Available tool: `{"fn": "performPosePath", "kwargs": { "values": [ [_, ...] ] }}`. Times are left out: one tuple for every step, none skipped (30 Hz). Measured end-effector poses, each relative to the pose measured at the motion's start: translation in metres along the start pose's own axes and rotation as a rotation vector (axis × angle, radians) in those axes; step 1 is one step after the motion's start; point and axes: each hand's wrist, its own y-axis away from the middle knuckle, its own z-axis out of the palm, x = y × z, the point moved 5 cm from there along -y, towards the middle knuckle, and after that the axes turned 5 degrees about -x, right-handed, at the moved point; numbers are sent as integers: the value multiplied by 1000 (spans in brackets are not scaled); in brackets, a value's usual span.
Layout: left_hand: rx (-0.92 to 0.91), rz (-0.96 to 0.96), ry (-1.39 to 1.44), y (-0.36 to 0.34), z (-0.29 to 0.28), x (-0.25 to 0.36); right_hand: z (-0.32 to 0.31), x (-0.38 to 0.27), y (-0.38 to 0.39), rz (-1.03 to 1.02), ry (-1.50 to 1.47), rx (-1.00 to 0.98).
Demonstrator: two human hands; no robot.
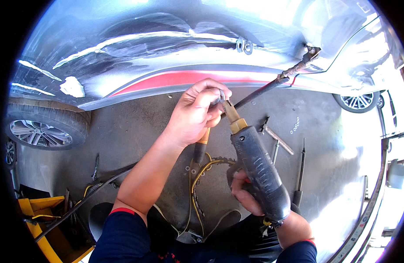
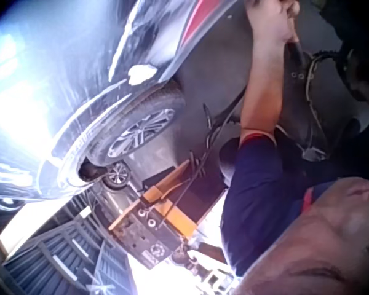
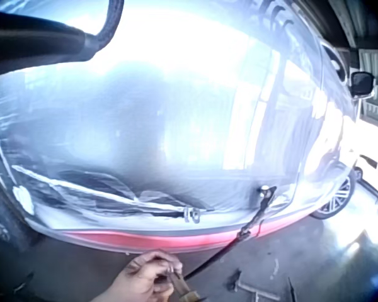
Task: The person sands the damaged side panel of a car using an angle grinder, then uses a slide hammer to pull a dent, and finally uses a stud welder to attach metal rings to the panel for further pulling.
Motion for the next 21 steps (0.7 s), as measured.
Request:
{"fn": "performPosePath", "kwargs": {
  "values": [
    [-2,-1,2,0,1,1,0,0,1,-24,89,5],
    [-23,6,-171,2,1,4,2,-1,-1,-50,171,9],
    [-45,11,-344,3,1,7,2,-9,-4,-30,128,31],
    [-42,11,-348,4,-1,7,3,-12,-7,-9,85,53],
    [-50,8,-314,3,0,7,2,-9,-7,-12,93,53],
    [-59,5,-280,1,1,7,1,-3,-7,-12,102,68],
    [-65,12,-277,1,3,7,0,-6,-7,-14,112,77],
    [-60,-45,-131,3,2,3,0,-7,-9,-22,114,82],
    [-54,-101,16,4,2,1,2,-21,-14,-13,33,83],
    [-56,-92,11,4,2,3,3,-29,-18,-4,-47,84],
    [-38,-123,63,4,5,3,2,-30,-20,-5,-44,86],
    [-19,-154,115,3,10,4,2,-31,-23,-6,-19,83],
    [55,-170,123,1,16,6,1,-31,-26,-6,5,80],
    [50,-174,126,-1,18,6,0,-28,-28,-4,8,86],
    [55,-161,167,-6,19,8,0,-24,-32,-69,92,101],
    [61,-149,208,-9,20,10,1,-25,-35,-133,177,116],
    [69,-138,177,-11,22,13,2,-25,-41,-129,180,121],
    [66,-143,181,-13,24,13,3,-32,-47,-214,269,164],
    [93,-65,131,-16,23,17,5,-39,-50,-299,360,208],
    [121,16,81,-17,22,21,9,-45,-51,-295,363,209],
    [160,32,64,-17,24,26,9,-41,-54,-54,184,229]
  ]
}}
